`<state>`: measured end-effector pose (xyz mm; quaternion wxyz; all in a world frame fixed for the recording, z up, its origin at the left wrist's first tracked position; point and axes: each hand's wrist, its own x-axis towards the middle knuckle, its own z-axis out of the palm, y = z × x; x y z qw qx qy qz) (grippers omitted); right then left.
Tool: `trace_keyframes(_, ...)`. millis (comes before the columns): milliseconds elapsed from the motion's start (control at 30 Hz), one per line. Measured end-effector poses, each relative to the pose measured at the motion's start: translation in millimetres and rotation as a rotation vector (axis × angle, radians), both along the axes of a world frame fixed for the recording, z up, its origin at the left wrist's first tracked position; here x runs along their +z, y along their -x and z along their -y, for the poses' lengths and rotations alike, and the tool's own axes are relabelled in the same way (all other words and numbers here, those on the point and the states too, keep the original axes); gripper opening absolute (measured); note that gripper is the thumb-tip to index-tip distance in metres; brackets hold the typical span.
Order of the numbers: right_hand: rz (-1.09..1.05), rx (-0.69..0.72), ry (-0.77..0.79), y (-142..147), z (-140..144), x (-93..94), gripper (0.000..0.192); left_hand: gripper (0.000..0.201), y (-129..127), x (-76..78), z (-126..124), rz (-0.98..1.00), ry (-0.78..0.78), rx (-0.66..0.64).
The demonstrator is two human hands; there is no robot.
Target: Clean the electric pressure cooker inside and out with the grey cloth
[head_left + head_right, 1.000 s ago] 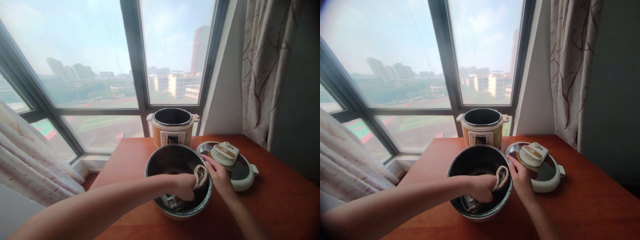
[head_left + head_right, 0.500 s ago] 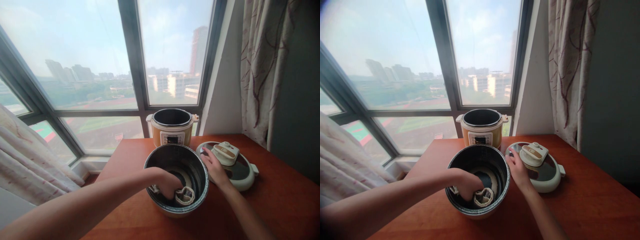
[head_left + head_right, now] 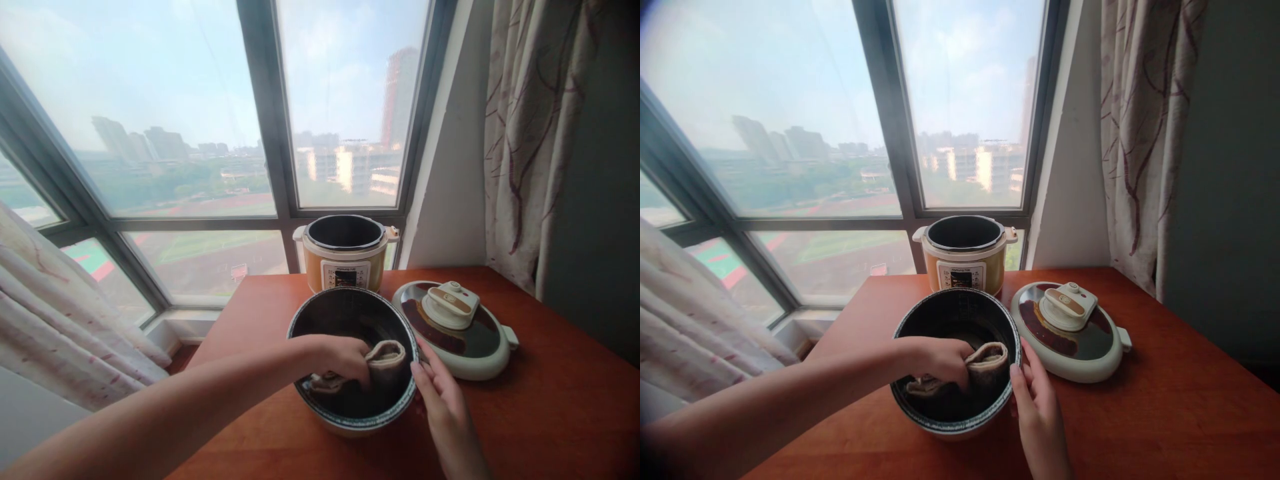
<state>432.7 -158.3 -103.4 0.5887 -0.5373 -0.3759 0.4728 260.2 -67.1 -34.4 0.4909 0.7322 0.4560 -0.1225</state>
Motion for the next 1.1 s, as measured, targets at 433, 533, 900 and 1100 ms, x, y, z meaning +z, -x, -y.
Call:
trace_keyframes(433, -0.076, 0.06, -0.054, -15, -54, 10.6, 0.064, 0.03, -26, 26.4, 10, -0.125, -0.395, -0.264)
trace_keyframes(533, -0.109, 0.008, -0.066, -22, -67, 10.4, 0.064, 0.03, -16, 37.0, 17, -0.244, -0.457, -0.574)
trace_keyframes(900, -0.192, 0.244, 0.024, -28, -98, 22.0, 0.044, 0.027, 13, 20.0, 5, -0.153, -0.327, -0.65)
trace_keyframes(1100, -0.051, 0.118, 0.016, -36, -68, 13.5, 0.052, 0.031, 20, 14.8, 3, -0.111, -0.255, -0.561)
